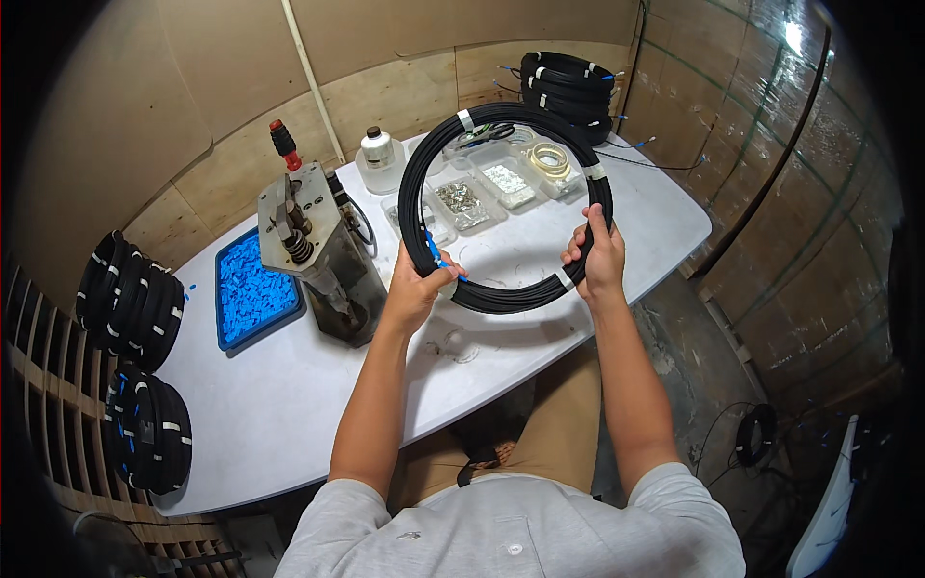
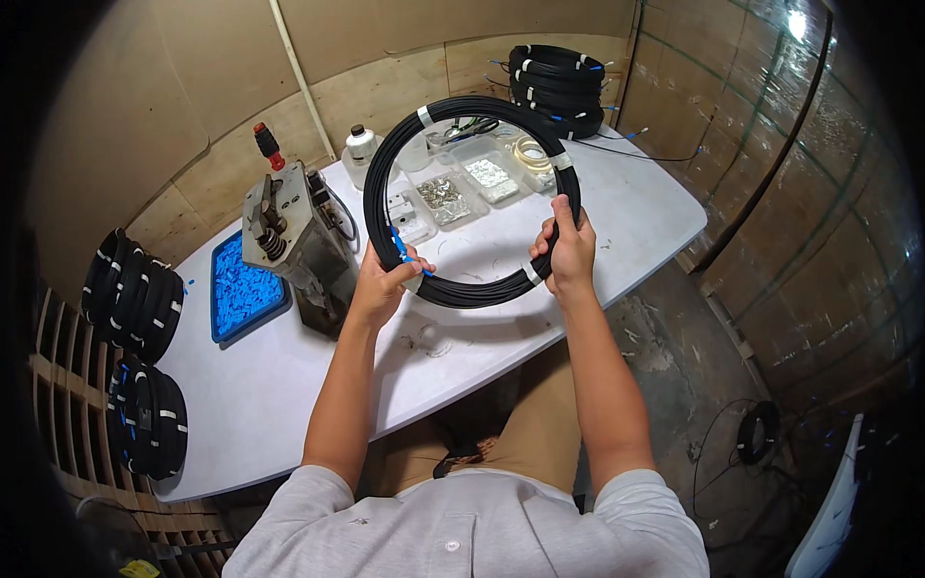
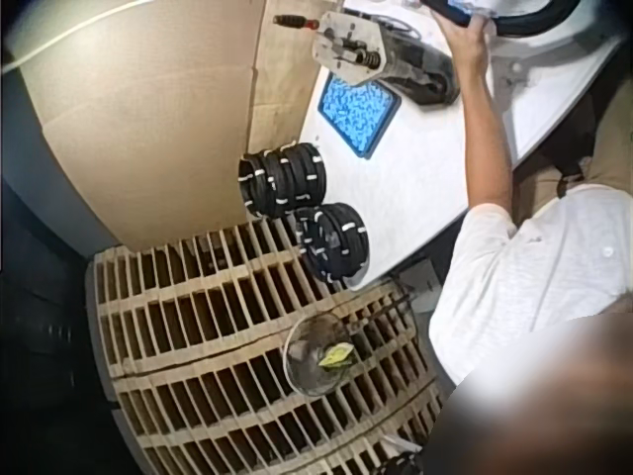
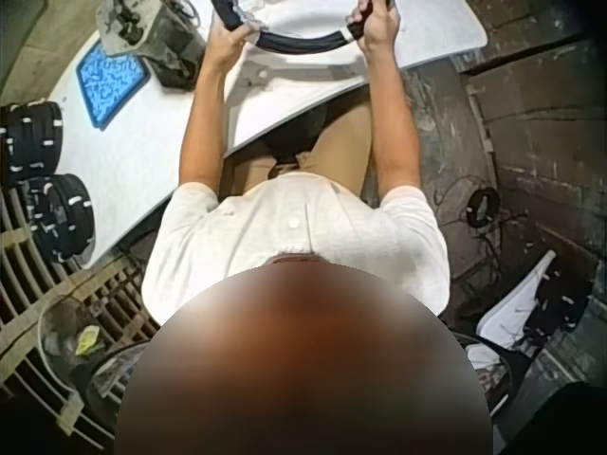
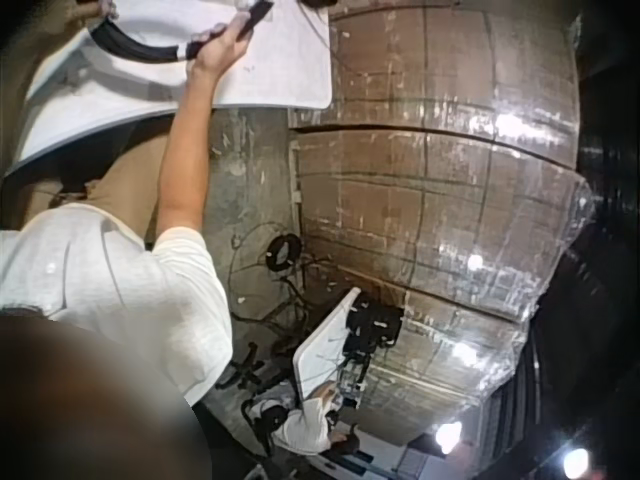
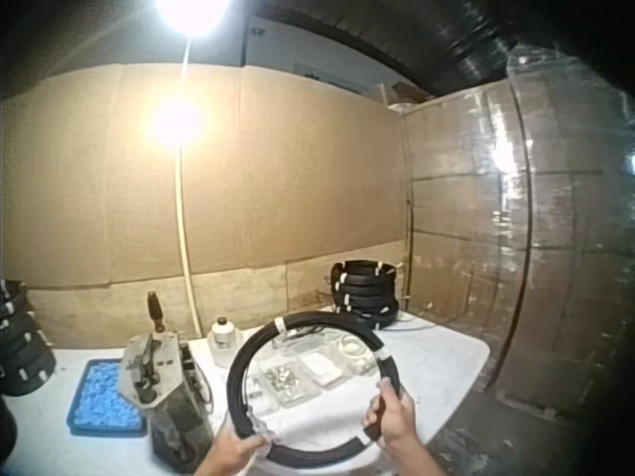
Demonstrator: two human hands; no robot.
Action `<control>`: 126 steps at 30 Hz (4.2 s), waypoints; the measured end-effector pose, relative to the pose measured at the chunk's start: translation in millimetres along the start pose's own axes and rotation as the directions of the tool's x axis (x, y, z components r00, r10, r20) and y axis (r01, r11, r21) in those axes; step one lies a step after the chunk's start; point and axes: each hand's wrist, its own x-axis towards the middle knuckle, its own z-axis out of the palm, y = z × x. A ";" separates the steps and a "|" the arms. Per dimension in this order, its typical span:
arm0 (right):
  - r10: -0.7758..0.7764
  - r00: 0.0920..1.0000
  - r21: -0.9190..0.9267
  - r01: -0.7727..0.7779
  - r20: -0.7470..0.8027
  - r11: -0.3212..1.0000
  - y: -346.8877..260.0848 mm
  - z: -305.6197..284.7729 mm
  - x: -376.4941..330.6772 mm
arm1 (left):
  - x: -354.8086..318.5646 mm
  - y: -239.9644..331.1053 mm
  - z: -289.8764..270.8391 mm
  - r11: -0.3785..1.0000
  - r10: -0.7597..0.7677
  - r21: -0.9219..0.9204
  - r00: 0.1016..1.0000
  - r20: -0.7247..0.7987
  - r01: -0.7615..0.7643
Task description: Inspecting and organizing large black wire coils on a factory workbench.
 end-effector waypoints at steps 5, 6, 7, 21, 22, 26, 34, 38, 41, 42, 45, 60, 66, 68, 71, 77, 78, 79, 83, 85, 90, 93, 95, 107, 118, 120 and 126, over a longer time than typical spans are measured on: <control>-0.014 1.000 -0.010 0.014 -0.014 1.000 2.0 -1.5 -2.0 | 1.1 -2.4 2.3 0.999 -0.001 0.049 0.981 -0.192 0.011; -0.031 0.999 0.009 0.031 -0.014 0.999 2.3 -2.0 -2.5 | 1.5 -2.6 1.6 0.999 -0.001 0.049 0.981 -0.192 0.011; -0.046 0.999 0.030 0.047 -0.014 0.998 2.8 -2.1 -3.0 | 1.4 -1.9 0.0 0.998 -0.017 0.048 0.981 -0.195 0.027; -0.082 0.997 0.052 0.082 0.001 0.995 -1.8 4.8 -7.5 | 4.9 4.0 -5.3 0.992 -0.086 -0.103 0.982 -0.171 0.069; -0.084 0.996 0.061 0.084 -0.001 0.995 -1.3 4.7 -7.4 | 5.0 2.9 -5.7 0.993 -0.058 -0.115 0.988 -0.145 0.042; -0.057 0.998 0.071 0.059 -0.025 0.996 1.1 2.4 -6.1 | 2.6 6.8 -3.8 0.977 -0.041 -0.210 0.995 -0.091 0.021; -0.034 0.998 0.087 0.039 -0.059 0.995 6.5 -0.2 -5.6 | -1.3 7.0 -7.5 0.931 -0.080 -0.358 0.997 -0.004 0.073; -0.020 0.996 0.036 0.023 -0.091 0.999 5.9 -2.6 -2.9 | 1.8 5.4 -9.3 0.972 -0.071 -0.222 0.996 0.056 0.082; -0.022 0.996 0.042 0.026 -0.084 0.999 6.2 -1.0 -4.9 | 2.0 5.6 -9.1 0.979 -0.081 -0.186 0.996 0.036 0.086; -0.022 0.996 0.054 0.027 -0.091 0.998 6.0 -0.3 -5.3 | 1.9 6.0 -8.9 0.978 -0.085 -0.188 0.996 0.029 0.089; -0.029 0.994 0.064 0.036 -0.101 0.997 4.4 -1.2 -5.3 | 3.4 2.7 -6.0 0.964 -0.123 -0.238 0.992 0.003 0.120; -0.075 0.995 0.047 0.078 -0.070 0.996 -3.0 3.8 -5.5 | 10.1 -4.0 -13.3 0.931 -0.172 -0.325 0.985 0.003 0.164; -0.068 0.994 0.068 0.074 -0.085 0.995 -2.4 2.1 -5.6 | 9.7 -1.0 -10.5 0.942 -0.128 -0.303 0.989 0.073 0.144; -0.071 0.994 0.064 0.077 -0.088 0.995 -2.7 1.7 -5.5 | 8.9 2.3 -1.3 0.934 -0.096 -0.339 0.994 0.054 0.108; -0.043 0.996 0.093 0.049 -0.072 0.994 0.8 4.8 -5.4 | 16.9 -0.1 4.0 0.919 -0.044 -0.392 0.998 -0.044 0.023; 0.001 0.999 0.142 0.006 -0.043 0.990 8.5 -3.3 3.7 | 26.2 6.5 21.7 0.964 0.089 -0.230 0.975 -0.203 -0.136; 0.041 0.999 0.112 -0.038 -0.022 0.993 8.2 -8.3 9.5 | 27.7 8.5 24.3 0.972 0.132 -0.165 0.969 -0.208 -0.167; 0.085 0.996 0.080 -0.085 0.000 0.993 6.1 -10.1 12.0 | 27.6 12.7 28.8 0.975 0.174 -0.099 0.961 -0.213 -0.199; 0.087 0.996 0.058 -0.085 -0.036 0.995 -3.4 -13.2 12.5 | 28.4 23.7 13.3 0.983 0.181 0.058 0.976 -0.120 -0.175; -0.045 0.963 0.073 0.027 0.266 0.997 -16.5 -18.2 4.8 | 26.5 30.6 0.2 0.987 0.103 0.139 0.988 -0.118 -0.086; -0.122 0.933 -0.196 0.197 0.339 0.961 -33.0 -13.7 7.3 | 25.7 33.4 -26.8 0.987 0.131 0.115 0.982 -0.140 -0.115; -0.236 0.861 -0.590 0.485 0.450 0.646 -41.6 -37.5 31.0 | 22.3 44.1 -31.1 0.995 0.084 0.048 0.995 0.045 -0.086; -0.283 0.854 -0.573 0.506 0.437 0.644 -37.1 -35.5 37.0 | 22.6 48.4 -22.3 0.959 0.127 0.256 0.992 0.000 -0.123; -0.300 0.948 -0.257 0.317 0.104 0.913 -3.8 -10.8 29.8 | 21.1 27.9 -9.0 0.850 0.244 0.512 0.954 -0.174 -0.124; -0.288 0.951 -0.188 0.305 0.109 0.934 2.5 -5.0 0.7 | 19.2 17.0 7.4 0.992 0.122 0.023 0.962 -0.243 -0.120; -0.272 0.952 -0.202 0.296 0.141 0.933 -7.1 0.9 -3.0 | 20.0 20.6 7.6 0.991 0.131 0.003 0.960 -0.248 -0.135; -0.180 0.978 -0.157 0.196 0.110 0.968 -13.4 0.6 -1.3 | 23.9 19.5 2.9 0.994 0.113 0.025 0.957 -0.267 -0.111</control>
